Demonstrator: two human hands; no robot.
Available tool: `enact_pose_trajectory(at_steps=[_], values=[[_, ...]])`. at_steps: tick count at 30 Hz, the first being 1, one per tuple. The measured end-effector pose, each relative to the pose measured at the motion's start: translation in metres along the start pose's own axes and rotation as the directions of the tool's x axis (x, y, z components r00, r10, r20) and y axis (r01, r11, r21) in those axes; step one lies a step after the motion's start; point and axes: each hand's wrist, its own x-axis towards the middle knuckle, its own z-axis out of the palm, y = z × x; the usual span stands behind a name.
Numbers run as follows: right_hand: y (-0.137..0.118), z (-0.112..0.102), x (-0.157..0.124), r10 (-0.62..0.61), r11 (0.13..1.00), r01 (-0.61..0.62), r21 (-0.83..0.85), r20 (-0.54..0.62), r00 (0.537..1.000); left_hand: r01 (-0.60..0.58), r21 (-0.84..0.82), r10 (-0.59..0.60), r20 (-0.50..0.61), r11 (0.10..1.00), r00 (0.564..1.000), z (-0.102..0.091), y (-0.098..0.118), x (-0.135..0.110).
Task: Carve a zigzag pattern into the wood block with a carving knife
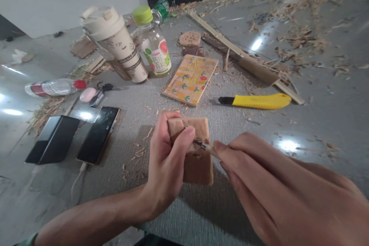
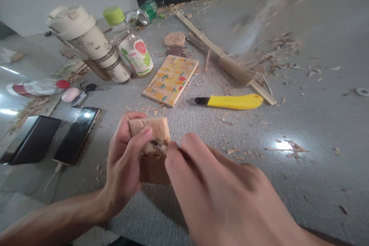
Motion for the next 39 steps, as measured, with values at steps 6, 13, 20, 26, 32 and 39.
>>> enact_pose_trajectory(at_steps=[6, 13, 20, 26, 32, 39], values=[[-0.002, 0.003, -0.004, 0.030, 0.999, -0.030, 0.034, 0.024, 0.999, -0.031, 0.016, 0.031, -0.015, 0.999, 0.999, 0.000, -0.002, -0.004], [-0.002, 0.003, 0.005, 0.005, 0.999, -0.003, 0.038, -0.072, 0.997, -0.019, 0.068, 0.022, -0.040, 0.998, 0.999, 0.001, 0.001, -0.006], [-0.007, 0.007, 0.007, -0.027, 0.999, 0.020, -0.046, -0.151, 0.988, -0.013, 0.057, 0.016, -0.051, 0.998, 0.999, 0.003, 0.002, -0.006], [-0.011, 0.006, -0.001, -0.061, 0.985, 0.025, -0.171, -0.211, 0.976, -0.030, 0.042, 0.032, -0.057, 0.999, 0.998, 0.004, -0.001, -0.008], [-0.010, 0.008, -0.002, -0.063, 0.991, 0.035, -0.126, -0.232, 0.971, -0.054, -0.014, 0.053, -0.093, 0.998, 0.994, 0.007, -0.005, -0.010], [-0.003, 0.014, -0.009, 0.025, 0.998, -0.016, 0.061, -0.150, 0.988, -0.126, -0.029, 0.122, -0.104, 0.992, 0.987, 0.005, -0.012, -0.012]])
